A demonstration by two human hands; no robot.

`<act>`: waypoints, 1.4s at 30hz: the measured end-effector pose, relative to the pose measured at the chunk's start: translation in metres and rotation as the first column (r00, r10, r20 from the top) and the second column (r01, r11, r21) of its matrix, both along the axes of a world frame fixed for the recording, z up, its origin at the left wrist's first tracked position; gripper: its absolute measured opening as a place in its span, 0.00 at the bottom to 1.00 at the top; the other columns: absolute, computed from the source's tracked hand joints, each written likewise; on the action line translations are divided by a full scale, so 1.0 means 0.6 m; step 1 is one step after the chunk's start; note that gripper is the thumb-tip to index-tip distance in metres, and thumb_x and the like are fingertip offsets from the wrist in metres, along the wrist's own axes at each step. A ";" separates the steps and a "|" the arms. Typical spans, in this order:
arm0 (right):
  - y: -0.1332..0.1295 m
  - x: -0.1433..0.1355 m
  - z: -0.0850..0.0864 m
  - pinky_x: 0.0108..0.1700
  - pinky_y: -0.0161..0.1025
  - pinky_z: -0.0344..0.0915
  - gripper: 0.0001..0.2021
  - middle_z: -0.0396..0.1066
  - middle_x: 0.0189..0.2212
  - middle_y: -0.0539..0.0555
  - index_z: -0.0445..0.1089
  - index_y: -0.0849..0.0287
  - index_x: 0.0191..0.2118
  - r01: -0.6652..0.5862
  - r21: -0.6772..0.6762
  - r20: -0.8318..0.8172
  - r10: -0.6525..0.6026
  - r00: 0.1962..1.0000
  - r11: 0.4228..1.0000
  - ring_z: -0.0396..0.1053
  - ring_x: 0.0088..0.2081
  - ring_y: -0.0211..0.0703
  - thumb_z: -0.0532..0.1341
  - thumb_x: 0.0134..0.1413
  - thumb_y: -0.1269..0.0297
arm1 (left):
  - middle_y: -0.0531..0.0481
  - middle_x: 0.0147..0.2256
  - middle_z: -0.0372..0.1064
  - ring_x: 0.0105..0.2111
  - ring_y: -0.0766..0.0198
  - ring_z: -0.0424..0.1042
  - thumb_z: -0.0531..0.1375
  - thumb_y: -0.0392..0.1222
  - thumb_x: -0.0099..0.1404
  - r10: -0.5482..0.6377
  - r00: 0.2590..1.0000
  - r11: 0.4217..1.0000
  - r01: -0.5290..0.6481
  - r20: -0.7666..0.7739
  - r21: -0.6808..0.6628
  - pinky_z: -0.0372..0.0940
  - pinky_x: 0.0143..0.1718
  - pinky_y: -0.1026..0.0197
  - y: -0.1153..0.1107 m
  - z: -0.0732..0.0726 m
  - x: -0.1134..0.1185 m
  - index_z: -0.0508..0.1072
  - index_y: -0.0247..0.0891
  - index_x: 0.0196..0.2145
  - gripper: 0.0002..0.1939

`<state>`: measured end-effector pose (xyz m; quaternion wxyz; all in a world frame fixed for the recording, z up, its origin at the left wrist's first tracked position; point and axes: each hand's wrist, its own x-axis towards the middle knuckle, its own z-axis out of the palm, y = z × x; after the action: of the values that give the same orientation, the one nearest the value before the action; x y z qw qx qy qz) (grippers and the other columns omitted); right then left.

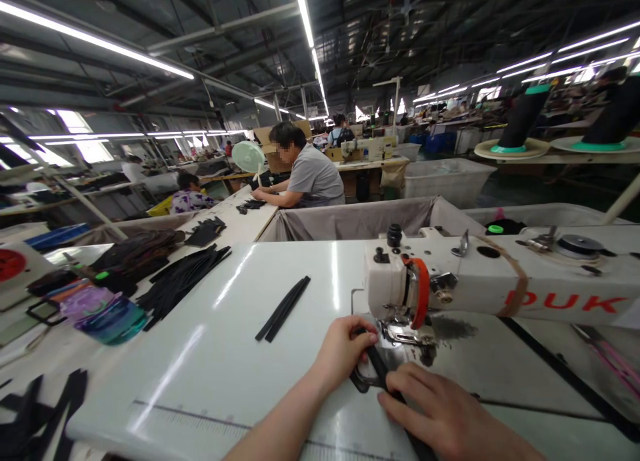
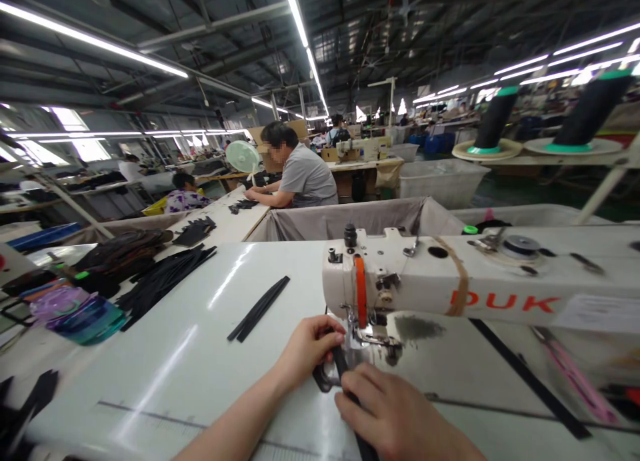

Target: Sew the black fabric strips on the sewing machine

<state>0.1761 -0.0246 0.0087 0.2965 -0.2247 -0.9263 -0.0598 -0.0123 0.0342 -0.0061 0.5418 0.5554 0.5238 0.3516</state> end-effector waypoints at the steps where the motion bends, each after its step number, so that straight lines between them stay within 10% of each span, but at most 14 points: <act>1: 0.000 0.002 -0.008 0.42 0.38 0.68 0.18 0.73 0.39 0.58 0.68 0.61 0.48 0.038 0.057 0.027 -0.040 0.999 0.998 0.71 0.41 0.46 0.43 0.66 0.75 | 0.59 0.19 0.61 0.19 0.69 0.61 0.60 0.33 0.57 0.021 0.997 0.997 -0.015 -0.072 0.078 0.57 0.23 0.67 0.000 -0.002 0.004 0.73 0.34 0.35 0.06; 8: -0.002 -0.016 -0.056 0.44 0.43 0.70 0.22 0.73 0.41 0.60 0.67 0.68 0.50 0.309 0.200 0.050 -0.325 0.944 0.930 0.71 0.42 0.49 0.47 0.52 0.83 | 0.45 0.43 0.71 0.45 0.54 0.67 0.59 0.30 0.62 0.142 0.872 0.825 0.158 -0.469 0.542 0.64 0.49 0.50 -0.034 -0.005 0.009 0.75 0.38 0.37 0.07; 42: 0.019 0.008 -0.054 0.43 0.42 0.72 0.20 0.73 0.43 0.59 0.68 0.63 0.52 0.230 0.075 0.083 -0.236 0.968 0.970 0.71 0.43 0.46 0.47 0.58 0.80 | 0.45 0.43 0.72 0.45 0.54 0.68 0.54 0.29 0.65 0.054 0.811 0.717 0.375 -0.583 0.588 0.67 0.49 0.50 -0.035 -0.012 0.017 0.73 0.37 0.34 0.08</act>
<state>0.1812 -0.0133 -0.0237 0.2518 -0.3195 -0.9036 -0.1343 -0.0022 0.0132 -0.0133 0.1515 0.8371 0.4401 0.2874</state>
